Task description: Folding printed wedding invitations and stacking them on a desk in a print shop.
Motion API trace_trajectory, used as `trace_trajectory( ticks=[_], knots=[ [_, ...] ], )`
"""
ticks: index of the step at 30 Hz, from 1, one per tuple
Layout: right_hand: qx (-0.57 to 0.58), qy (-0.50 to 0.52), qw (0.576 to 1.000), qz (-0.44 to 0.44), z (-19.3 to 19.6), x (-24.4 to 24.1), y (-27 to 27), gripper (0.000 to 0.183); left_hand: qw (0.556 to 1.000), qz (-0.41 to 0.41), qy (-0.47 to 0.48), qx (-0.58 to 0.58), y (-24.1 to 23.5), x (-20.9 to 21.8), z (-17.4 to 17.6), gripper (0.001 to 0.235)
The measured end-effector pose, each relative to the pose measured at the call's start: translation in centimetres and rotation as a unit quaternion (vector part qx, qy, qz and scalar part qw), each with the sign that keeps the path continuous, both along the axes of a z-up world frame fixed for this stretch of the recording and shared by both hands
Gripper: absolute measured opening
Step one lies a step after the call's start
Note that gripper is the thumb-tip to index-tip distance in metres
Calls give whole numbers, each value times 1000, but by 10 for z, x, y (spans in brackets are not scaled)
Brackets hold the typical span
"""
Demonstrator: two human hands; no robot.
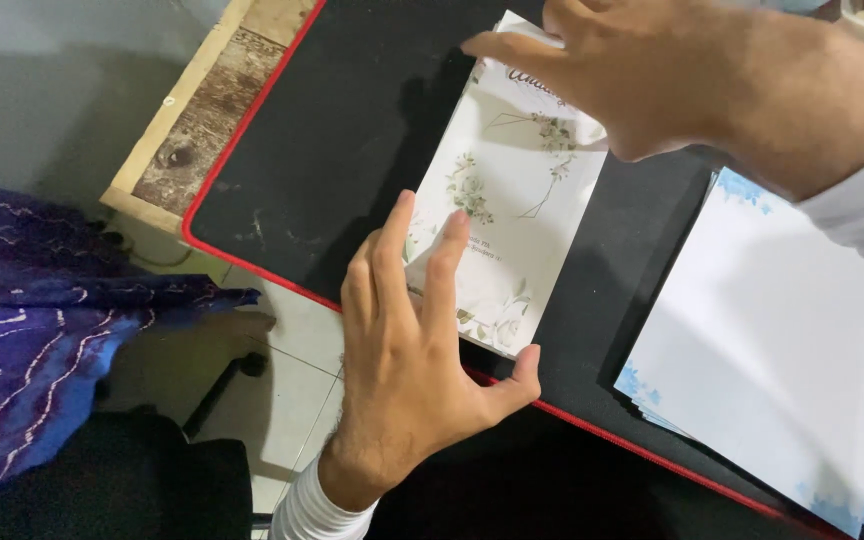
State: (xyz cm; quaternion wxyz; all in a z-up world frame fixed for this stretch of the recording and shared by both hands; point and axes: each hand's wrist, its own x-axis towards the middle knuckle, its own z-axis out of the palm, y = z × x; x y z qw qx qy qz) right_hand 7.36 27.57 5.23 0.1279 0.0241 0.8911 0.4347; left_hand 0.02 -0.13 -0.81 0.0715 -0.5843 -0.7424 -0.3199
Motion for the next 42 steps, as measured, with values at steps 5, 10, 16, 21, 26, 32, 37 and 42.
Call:
trace_trajectory(
  ticks=[5, 10, 16, 21, 26, 32, 37, 42],
  knots=[
    [-273, 16, 948, -166, 17, 3, -4, 143, 1000, -10, -5, 7, 0, -2, 2, 97],
    [-229, 26, 966, -118, 5, 3, 8, 135, 1000, -10, -16, 17, 1, -1, 1, 94],
    [-110, 14, 993, -44, -1, -5, 12, 106, 1000, -13, -18, 14, 1, -1, 2, 92],
    [-122, 50, 990, -42, -2, 5, 8, 120, 1000, -3, -11, 12, 2, 0, 1, 92],
    [-306, 120, 945, 11, 32, 7, -51, 91, 1000, 1, 4, 7, 1, -1, -2, 96],
    [-489, 137, 856, 92, -18, 9, -73, 72, 1000, 6, 17, 14, 1, 0, -1, 84],
    [-496, 152, 849, 100, -27, 10, -76, 76, 997, 45, 60, -22, -3, 4, -8, 94],
    [-484, 165, 854, 97, -31, 10, -77, 78, 990, 30, 133, 32, -6, 0, -22, 94]
  ],
)
